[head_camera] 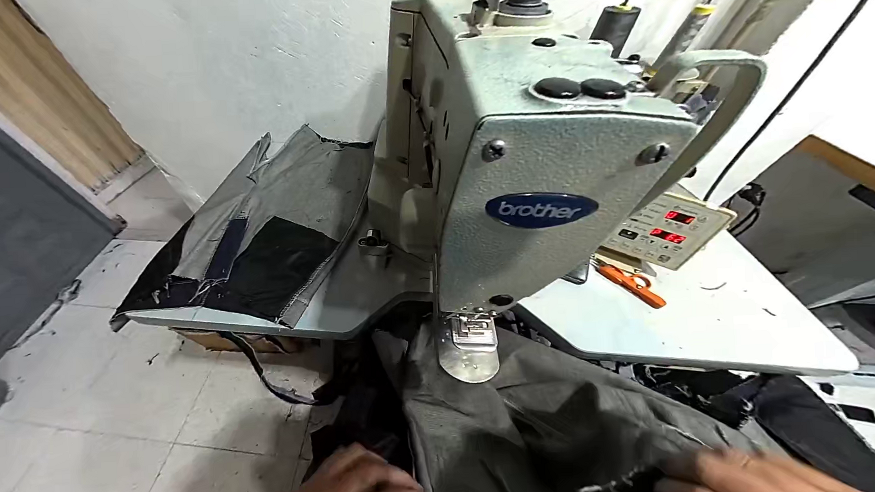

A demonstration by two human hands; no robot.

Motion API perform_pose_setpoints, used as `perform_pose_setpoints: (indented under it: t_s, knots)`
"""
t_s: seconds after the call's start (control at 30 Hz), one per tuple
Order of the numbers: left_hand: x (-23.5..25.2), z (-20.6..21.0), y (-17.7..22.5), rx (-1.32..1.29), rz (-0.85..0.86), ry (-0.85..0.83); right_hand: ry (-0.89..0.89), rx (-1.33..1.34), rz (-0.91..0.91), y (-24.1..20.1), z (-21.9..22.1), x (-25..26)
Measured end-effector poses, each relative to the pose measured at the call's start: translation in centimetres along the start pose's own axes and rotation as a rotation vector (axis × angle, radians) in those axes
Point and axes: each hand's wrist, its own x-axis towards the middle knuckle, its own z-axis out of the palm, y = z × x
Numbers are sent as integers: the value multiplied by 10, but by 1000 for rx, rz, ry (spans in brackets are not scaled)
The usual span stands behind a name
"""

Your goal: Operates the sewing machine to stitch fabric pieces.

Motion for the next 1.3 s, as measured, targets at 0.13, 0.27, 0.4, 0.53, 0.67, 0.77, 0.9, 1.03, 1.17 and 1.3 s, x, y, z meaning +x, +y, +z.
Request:
perform_pose_setpoints:
  t_s: [0.13, 0.27, 0.4, 0.53, 0.67, 0.77, 0.9, 1.03, 1.17, 1.3]
  knots:
    - [20, -8, 8, -167, -119, 92, 335, 358, 93, 31, 60, 25]
    - [54, -8, -1, -323, -483, 24, 298, 974, 54, 70, 77, 32]
    - [108, 27, -56, -532, -806, 26, 276, 836, 532, 108, 101, 84]
    - [171, 42, -93, -147, -612, 39, 517, 246, 528, 161, 106, 136]
    - [171, 26, -85, -183, -718, -174, 560, 170, 442, 167, 118, 131]
    - [143, 34, -82, -363, -611, -132, 617, 147, 354, 145, 141, 117]
    - [140, 40, -90, -453, -547, -64, 655, 142, 355, 147, 144, 120]
    - [155, 33, -87, -412, -709, -83, 638, 162, 386, 153, 126, 122]
    - [157, 30, -81, -383, -752, -65, 638, 189, 397, 156, 124, 121]
    - [157, 29, -84, -371, -728, -70, 612, 211, 411, 157, 123, 121]
